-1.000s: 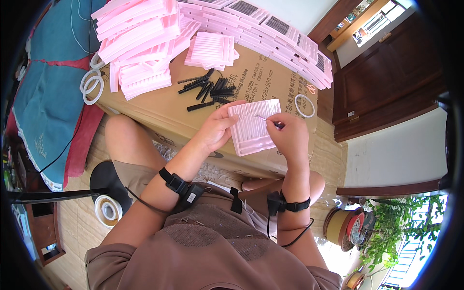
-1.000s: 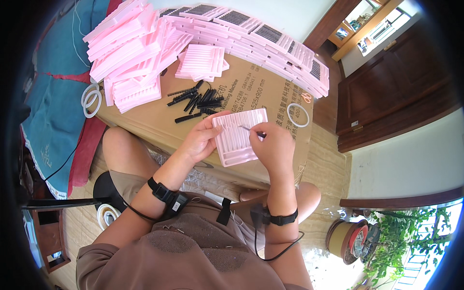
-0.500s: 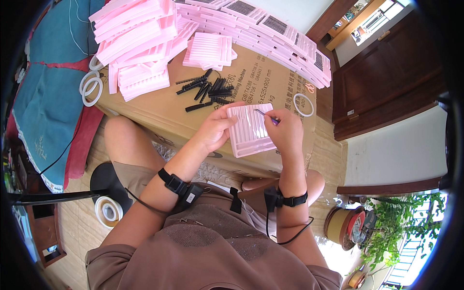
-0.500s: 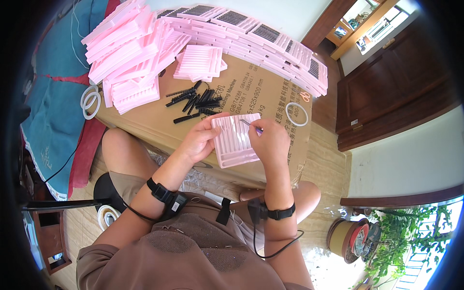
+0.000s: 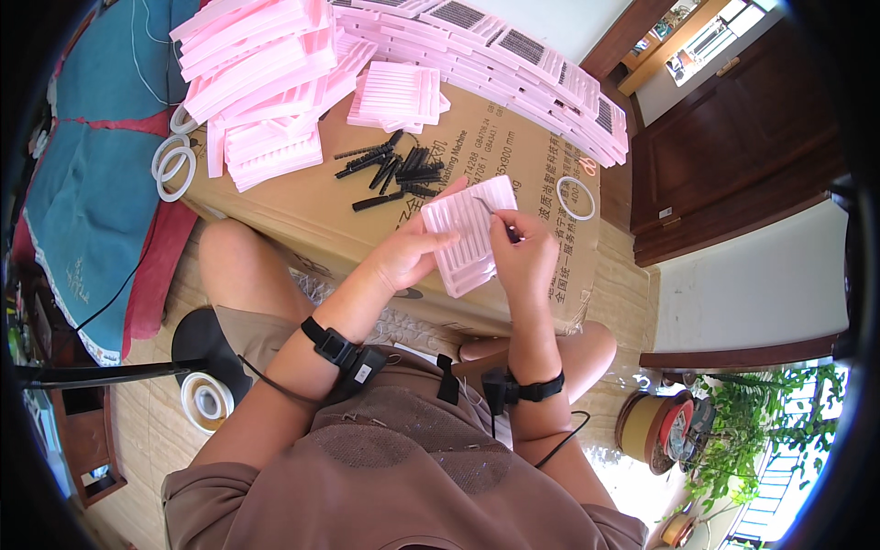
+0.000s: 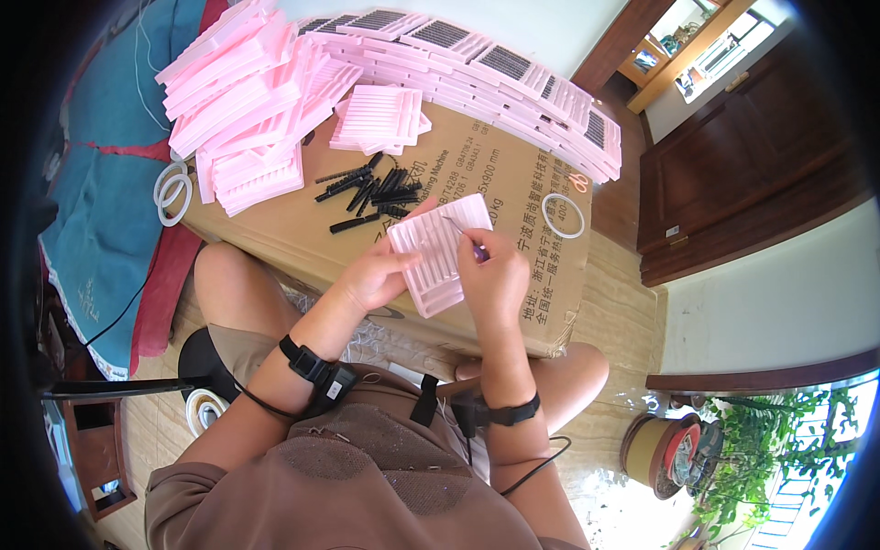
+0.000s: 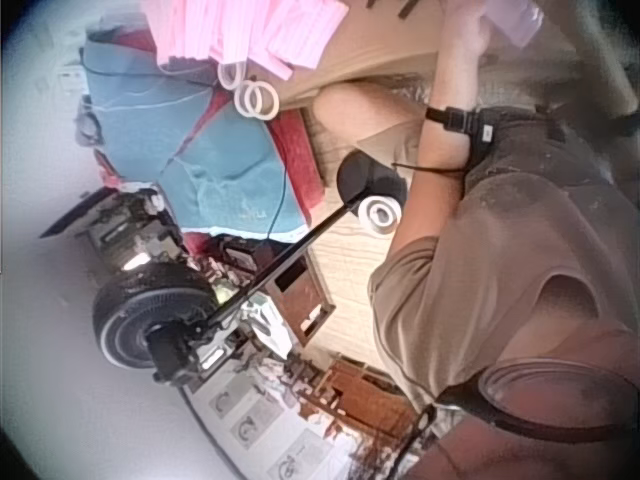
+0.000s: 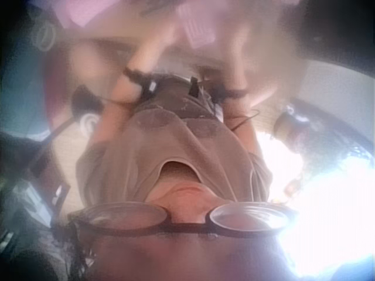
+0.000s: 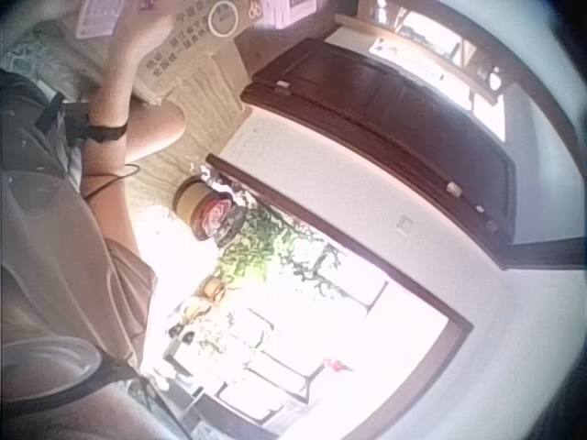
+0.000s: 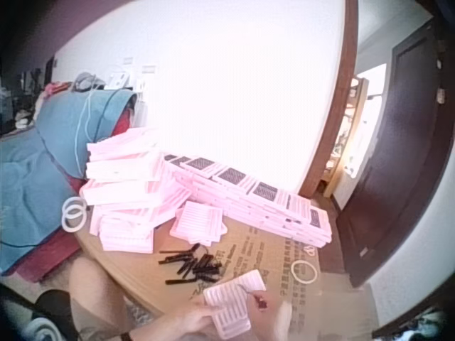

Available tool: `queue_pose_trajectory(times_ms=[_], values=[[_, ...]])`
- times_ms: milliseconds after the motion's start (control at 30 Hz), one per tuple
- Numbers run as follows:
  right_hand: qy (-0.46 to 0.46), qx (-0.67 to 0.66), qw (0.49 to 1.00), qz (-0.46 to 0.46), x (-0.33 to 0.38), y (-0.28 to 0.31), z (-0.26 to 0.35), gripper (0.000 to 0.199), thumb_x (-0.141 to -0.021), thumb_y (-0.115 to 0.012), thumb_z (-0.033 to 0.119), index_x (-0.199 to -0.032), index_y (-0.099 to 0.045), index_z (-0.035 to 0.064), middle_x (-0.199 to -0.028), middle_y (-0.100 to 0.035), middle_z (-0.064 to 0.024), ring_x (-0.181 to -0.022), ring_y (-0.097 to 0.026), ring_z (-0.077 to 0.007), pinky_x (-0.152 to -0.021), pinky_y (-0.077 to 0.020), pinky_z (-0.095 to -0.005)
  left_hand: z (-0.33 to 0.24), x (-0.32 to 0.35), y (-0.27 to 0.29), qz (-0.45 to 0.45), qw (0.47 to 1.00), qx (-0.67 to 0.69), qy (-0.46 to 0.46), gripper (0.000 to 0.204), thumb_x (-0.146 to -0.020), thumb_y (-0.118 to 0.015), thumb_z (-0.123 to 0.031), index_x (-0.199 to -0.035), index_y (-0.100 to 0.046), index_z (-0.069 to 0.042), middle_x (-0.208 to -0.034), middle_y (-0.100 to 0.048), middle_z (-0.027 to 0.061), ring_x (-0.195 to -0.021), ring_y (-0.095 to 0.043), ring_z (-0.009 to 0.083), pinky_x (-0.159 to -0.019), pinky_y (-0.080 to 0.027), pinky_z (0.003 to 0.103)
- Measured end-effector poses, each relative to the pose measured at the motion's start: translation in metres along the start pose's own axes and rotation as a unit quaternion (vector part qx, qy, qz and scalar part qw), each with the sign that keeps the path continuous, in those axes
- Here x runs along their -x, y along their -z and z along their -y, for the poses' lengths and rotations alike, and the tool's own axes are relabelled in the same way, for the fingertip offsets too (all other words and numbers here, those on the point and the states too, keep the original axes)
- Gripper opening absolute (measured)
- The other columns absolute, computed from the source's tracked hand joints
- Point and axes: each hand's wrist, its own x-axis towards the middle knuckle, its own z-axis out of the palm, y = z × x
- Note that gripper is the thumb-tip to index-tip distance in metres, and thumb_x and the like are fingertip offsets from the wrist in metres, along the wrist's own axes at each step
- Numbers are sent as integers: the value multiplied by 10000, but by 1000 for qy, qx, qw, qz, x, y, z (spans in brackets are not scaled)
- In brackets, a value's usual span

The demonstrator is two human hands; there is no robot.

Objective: The person sits on the floor and assembles pink plastic trays by inserting black spiral coils into the slots. They use a small tool to adjust the slots before inserting the coils one by one.

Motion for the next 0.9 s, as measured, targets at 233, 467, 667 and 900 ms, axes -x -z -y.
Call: queue_pose_trajectory(times_ms=[233, 467, 667, 900], values=[[37, 26, 999, -10, 5, 2, 7, 141, -873, -765, 136, -983, -801, 56, -887, -765, -99, -722, -711, -203, -680, -562, -330, -5, -1, 1, -66, 997, -35, 17, 867, -822, -484, 145, -1635, -297, -88, -1532, -510, 146, -1393, -529, 258, -1198, -405, 425], [83, 98, 992, -13, 2, 19, 10, 103, -843, -746, 145, -921, -799, 104, -933, -757, -61, -804, -722, -273, -731, -577, -373, -3, -2, 6, -64, 996, -42, 41, 815, -814, -467, 146, -1598, -369, -53, -1506, -539, 150, -1382, -542, 265, -1196, -412, 427], [107, 126, 986, 6, -4, 13, 6, 130, -868, -748, 165, -957, -803, 88, -943, -761, -61, -748, -715, -232, -697, -569, -337, -3, -2, 6, -62, 996, -45, 52, 786, -823, -461, 151, -1583, -388, -37, -1493, -547, 160, -1371, -558, 271, -1190, -427, 430], [78, 115, 990, 24, -2, 17, 10, 130, -873, -746, 173, -952, -803, 88, -936, -757, -66, -764, -725, -243, -702, -572, -335, -4, -2, 6, -57, 996, -42, 53, 769, -821, -457, 155, -1566, -405, -28, -1490, -548, 170, -1356, -572, 278, -1173, -450, 436]])
